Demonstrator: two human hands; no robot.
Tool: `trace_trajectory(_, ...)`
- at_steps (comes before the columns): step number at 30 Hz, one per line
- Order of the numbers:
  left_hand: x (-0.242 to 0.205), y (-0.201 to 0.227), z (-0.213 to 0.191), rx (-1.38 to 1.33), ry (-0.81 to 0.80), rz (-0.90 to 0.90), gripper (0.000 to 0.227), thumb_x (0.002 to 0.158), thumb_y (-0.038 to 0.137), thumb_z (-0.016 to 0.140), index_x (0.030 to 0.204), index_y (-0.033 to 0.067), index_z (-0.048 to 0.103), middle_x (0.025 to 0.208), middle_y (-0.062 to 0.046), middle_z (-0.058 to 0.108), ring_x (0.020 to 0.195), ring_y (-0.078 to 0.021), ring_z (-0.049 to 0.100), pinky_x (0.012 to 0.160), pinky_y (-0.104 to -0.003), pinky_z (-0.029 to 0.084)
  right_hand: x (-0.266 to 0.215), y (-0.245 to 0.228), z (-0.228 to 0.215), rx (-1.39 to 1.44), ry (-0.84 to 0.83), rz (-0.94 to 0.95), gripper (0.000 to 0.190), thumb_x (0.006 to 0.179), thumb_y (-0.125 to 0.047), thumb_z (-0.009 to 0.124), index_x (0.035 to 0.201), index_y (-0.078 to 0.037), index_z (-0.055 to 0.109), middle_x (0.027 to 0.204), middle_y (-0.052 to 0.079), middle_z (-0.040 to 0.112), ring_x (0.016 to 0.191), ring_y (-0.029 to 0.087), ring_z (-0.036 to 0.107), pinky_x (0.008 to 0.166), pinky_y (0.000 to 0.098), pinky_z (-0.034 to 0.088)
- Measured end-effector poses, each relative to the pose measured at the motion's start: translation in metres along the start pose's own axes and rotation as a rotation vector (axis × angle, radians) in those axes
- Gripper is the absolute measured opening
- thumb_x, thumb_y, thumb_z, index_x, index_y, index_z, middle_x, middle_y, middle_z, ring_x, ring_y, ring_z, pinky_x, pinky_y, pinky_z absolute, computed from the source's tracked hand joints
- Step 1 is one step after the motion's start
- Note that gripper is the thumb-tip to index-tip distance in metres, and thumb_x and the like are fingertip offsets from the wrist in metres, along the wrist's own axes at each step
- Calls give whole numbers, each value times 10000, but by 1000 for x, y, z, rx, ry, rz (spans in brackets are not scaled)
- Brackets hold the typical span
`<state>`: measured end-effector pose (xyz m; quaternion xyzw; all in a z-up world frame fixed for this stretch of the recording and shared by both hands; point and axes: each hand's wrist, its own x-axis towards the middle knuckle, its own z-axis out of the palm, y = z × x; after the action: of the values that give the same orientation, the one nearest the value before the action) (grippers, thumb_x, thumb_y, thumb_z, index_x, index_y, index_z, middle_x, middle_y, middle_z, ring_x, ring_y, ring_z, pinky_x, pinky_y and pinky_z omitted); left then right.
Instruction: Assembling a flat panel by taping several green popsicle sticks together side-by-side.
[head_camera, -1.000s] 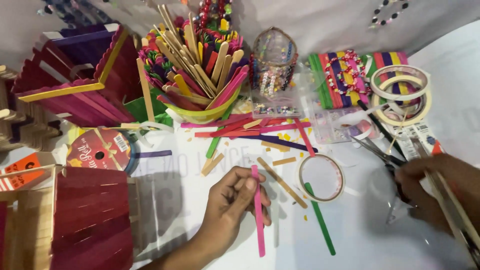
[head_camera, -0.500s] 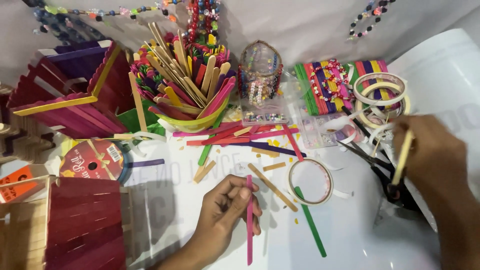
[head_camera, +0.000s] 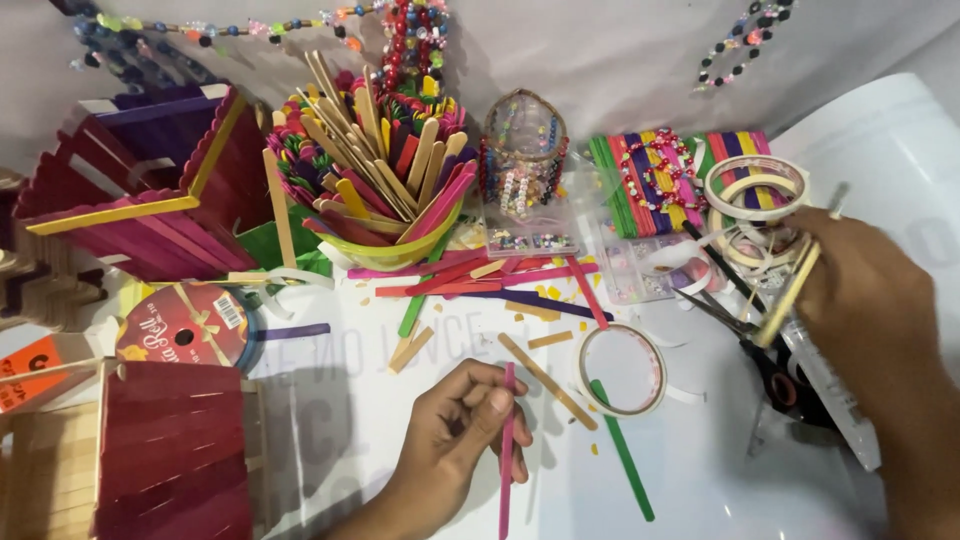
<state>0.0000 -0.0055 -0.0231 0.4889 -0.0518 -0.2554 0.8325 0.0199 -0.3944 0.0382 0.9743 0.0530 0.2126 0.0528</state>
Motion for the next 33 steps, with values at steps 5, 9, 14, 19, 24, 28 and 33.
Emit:
trace_trajectory(5,1,0,-1,20,10,-11,293,1016,254,564,1061,-25,641,752,-170,718,476,-267,700,529,-342,597,-18,-2,10,-288,-245,39,341,1038,-126,533,1250,-253,768,1119,0,775,1003,149,731,657,338,618)
trace_trajectory(9,1,-4,0,22,-3,24,296,1027,251,555,1075,-32,628,751,-169,714,476,-270,700,525,-328,581,-16,-20,5,-372,-479,135,551,909,-202,524,1406,-422,617,1156,-105,732,1039,101,691,731,296,552)
trace_trajectory(14,-1,-3,1,4,-35,37,258,1038,214,573,1089,-33,627,771,-167,703,502,-263,684,523,-335,594,-6,-54,-26,-74,-157,25,614,995,84,535,1533,-135,733,992,171,732,798,296,678,709,391,515)
trace_trajectory(19,-5,-3,3,28,8,37,292,1032,262,584,1053,-26,628,700,-157,648,450,-233,594,449,-329,547,34,-143,-30,415,-99,-408,259,948,-142,611,1153,-166,768,1143,22,781,931,158,748,688,304,553)
trace_trajectory(24,-8,1,2,1,-19,71,252,1053,224,560,1027,-22,611,696,-141,627,449,-203,563,465,-305,514,81,-215,30,502,-12,-781,445,848,80,662,1227,-141,737,848,45,644,629,173,639,497,330,563)
trace_trajectory(28,-9,5,0,11,-36,54,281,1053,262,558,1054,-9,633,701,-141,646,458,-201,593,495,-286,492,92,-256,64,324,-350,-707,598,874,-3,519,1379,-300,639,1061,127,674,535,430,642,352,553,443)
trace_trajectory(33,-8,2,-3,-13,-31,75,269,1057,243,552,1055,-15,627,703,-151,645,451,-211,588,479,-292,488,99,-255,49,388,-59,-769,164,879,-30,634,994,-146,651,794,37,574,616,273,621,336,452,400)
